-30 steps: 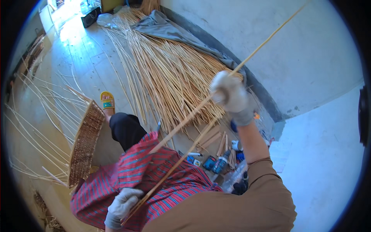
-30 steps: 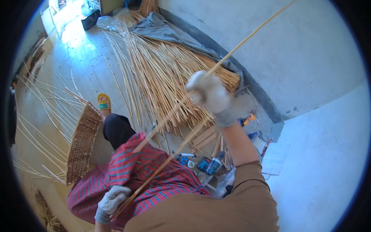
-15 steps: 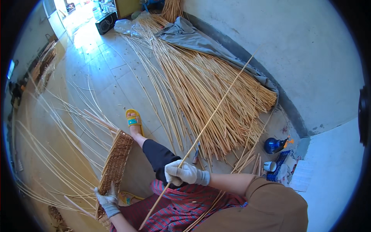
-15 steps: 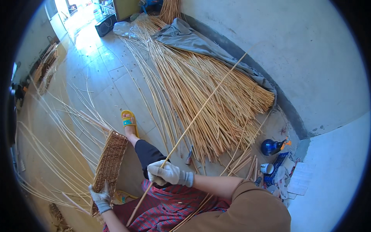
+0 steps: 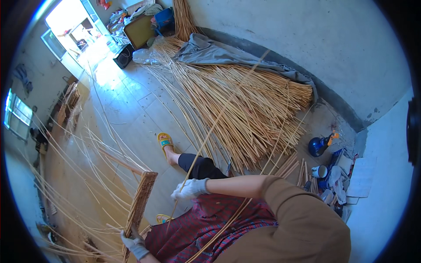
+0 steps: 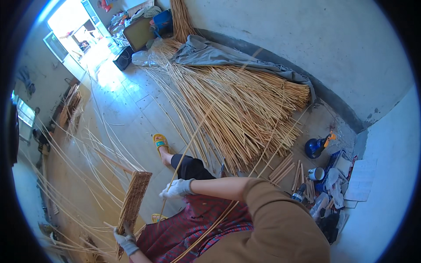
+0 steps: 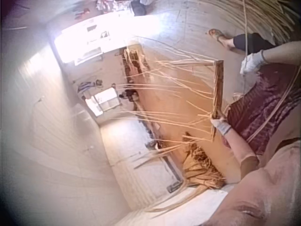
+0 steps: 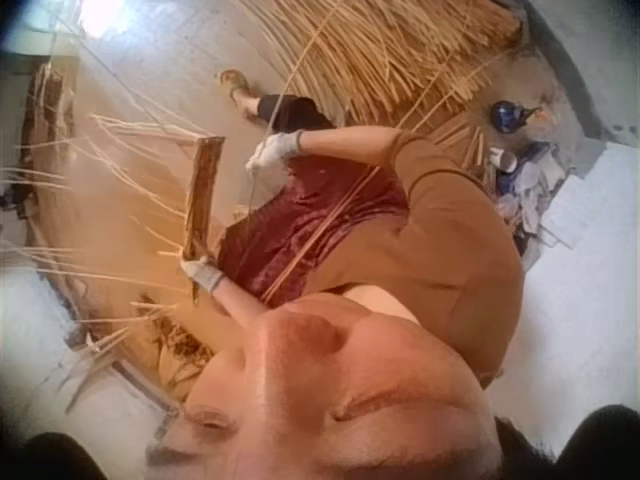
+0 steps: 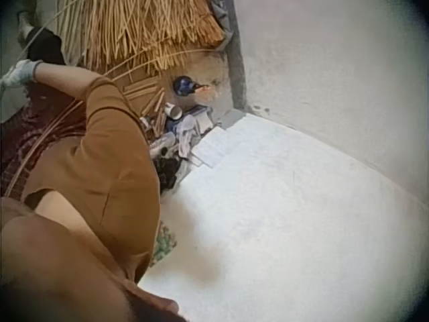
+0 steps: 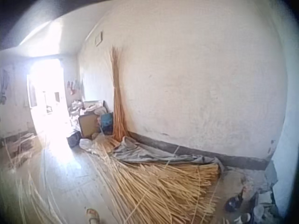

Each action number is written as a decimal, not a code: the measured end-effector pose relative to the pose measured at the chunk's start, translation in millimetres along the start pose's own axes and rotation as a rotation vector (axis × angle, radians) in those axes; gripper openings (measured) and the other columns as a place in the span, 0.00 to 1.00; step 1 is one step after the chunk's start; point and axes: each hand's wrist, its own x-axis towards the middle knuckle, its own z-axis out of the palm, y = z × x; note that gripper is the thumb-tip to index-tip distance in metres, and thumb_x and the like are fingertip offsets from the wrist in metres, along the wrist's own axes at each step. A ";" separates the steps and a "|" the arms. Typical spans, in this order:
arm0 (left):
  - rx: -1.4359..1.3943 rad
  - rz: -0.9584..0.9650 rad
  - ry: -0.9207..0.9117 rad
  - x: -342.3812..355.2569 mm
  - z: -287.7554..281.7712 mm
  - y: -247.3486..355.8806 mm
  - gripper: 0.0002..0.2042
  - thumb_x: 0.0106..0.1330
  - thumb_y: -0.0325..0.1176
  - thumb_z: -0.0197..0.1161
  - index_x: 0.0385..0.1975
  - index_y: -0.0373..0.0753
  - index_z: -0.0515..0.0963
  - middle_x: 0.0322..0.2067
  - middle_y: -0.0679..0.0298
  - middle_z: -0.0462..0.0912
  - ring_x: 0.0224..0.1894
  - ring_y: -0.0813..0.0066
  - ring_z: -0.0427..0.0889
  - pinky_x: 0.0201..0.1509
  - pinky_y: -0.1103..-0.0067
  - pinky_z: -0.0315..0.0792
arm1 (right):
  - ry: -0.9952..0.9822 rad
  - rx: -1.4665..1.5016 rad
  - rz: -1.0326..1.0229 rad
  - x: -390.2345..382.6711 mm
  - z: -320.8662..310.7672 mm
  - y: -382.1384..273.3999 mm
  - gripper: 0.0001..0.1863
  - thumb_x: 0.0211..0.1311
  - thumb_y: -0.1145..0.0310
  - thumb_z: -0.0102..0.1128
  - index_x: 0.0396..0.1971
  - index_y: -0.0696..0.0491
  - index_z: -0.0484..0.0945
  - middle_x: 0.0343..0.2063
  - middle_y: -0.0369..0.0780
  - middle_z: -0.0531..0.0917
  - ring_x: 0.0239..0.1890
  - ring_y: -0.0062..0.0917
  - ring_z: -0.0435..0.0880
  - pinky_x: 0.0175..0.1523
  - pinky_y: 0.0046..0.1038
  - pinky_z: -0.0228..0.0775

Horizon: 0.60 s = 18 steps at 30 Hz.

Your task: Weaving a wicker basket by intertwining long flexible strands around a rectangular base.

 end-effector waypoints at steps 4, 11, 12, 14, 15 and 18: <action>-0.073 0.158 -0.049 -89.9 -20.4 35.7 0.23 0.66 0.39 0.58 0.49 0.22 0.72 0.49 0.45 0.78 0.54 0.61 0.78 0.64 0.72 0.70 | -0.124 -0.037 0.317 58.6 46.5 28.9 0.27 0.67 0.52 0.48 0.60 0.52 0.74 0.58 0.44 0.78 0.62 0.39 0.73 0.66 0.38 0.62; 0.542 0.749 -0.240 -173.9 -37.8 75.5 0.20 0.70 0.39 0.60 0.57 0.35 0.72 0.53 0.47 0.78 0.53 0.53 0.78 0.62 0.70 0.71 | 0.006 -0.304 0.012 128.3 110.7 67.9 0.17 0.52 0.64 0.58 0.42 0.50 0.86 0.40 0.46 0.87 0.40 0.39 0.85 0.45 0.41 0.75; 0.175 0.619 -0.235 -167.1 -35.5 76.6 0.20 0.69 0.39 0.58 0.52 0.29 0.72 0.51 0.47 0.78 0.51 0.56 0.79 0.62 0.71 0.72 | 0.070 -0.375 0.014 134.0 99.4 67.1 0.18 0.55 0.62 0.51 0.40 0.48 0.86 0.38 0.45 0.87 0.37 0.38 0.86 0.43 0.42 0.74; -0.098 0.442 -0.415 -154.3 -35.9 74.2 0.19 0.68 0.39 0.58 0.47 0.26 0.73 0.50 0.47 0.78 0.46 0.62 0.81 0.61 0.72 0.73 | 0.594 0.125 0.074 142.1 48.4 56.4 0.10 0.57 0.68 0.56 0.31 0.49 0.87 0.31 0.42 0.88 0.33 0.35 0.87 0.38 0.33 0.78; -0.046 0.498 -0.463 -146.3 -34.4 71.0 0.18 0.66 0.38 0.59 0.45 0.27 0.74 0.47 0.49 0.79 0.47 0.64 0.80 0.60 0.72 0.73 | 0.891 -0.215 0.073 144.5 7.6 45.1 0.11 0.59 0.67 0.54 0.31 0.49 0.87 0.30 0.42 0.87 0.32 0.35 0.86 0.39 0.33 0.77; -0.184 0.425 -0.595 -124.2 -25.3 52.3 0.11 0.65 0.35 0.60 0.35 0.32 0.77 0.37 0.56 0.83 0.40 0.68 0.81 0.56 0.72 0.76 | 1.115 0.901 -0.384 90.5 -101.8 18.5 0.21 0.68 0.61 0.43 0.28 0.51 0.87 0.27 0.44 0.86 0.34 0.34 0.84 0.42 0.32 0.74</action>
